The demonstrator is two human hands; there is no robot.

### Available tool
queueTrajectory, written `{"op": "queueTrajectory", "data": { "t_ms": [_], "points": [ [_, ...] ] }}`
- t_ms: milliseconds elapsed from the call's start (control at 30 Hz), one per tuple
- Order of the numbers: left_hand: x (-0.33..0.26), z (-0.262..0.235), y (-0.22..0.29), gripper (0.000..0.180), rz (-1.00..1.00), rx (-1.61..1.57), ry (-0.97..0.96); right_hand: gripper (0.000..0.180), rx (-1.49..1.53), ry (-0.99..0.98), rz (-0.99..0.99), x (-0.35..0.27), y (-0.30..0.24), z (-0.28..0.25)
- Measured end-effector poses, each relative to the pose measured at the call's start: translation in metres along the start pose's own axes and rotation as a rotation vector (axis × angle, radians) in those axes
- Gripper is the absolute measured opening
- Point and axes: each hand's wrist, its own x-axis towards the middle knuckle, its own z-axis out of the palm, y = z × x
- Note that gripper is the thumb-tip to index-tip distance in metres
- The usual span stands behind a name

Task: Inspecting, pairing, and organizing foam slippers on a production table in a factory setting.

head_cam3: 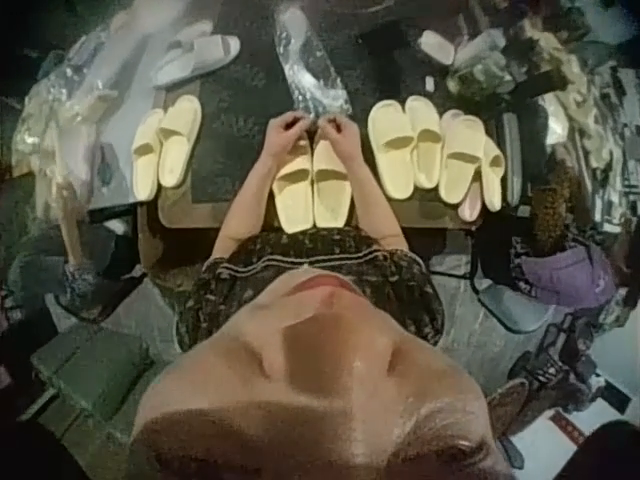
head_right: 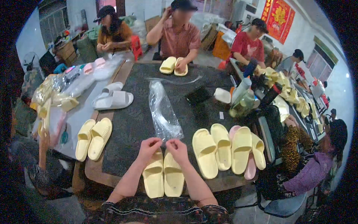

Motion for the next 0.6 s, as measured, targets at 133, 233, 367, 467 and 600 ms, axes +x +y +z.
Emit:
{"op": "queueTrajectory", "data": {
  "t_ms": [133, 233, 367, 467, 600],
  "points": [
    [0.001, -0.003, -0.003, 0.019, 0.001, -0.081, 0.010, 0.010, -0.033, -0.075, 0.017, -0.001, -0.003, 0.002],
    [0.002, -0.002, -0.003, 0.019, 0.005, -0.073, -0.033, 0.011, 0.028, -0.065, -0.033, -0.003, -0.009, 0.002],
    [0.000, -0.002, 0.000, 0.019, -0.058, -0.130, -0.059, 0.010, 0.098, -0.034, -0.013, -0.002, -0.010, 0.004],
    [0.001, -0.003, 0.002, 0.019, -0.044, -0.021, -0.043, 0.009, 0.081, -0.051, -0.013, 0.001, -0.005, 0.004],
    [0.000, -0.004, 0.002, 0.017, -0.034, -0.023, -0.040, 0.008, 0.094, -0.063, -0.008, 0.001, -0.003, 0.004]
  ]
}}
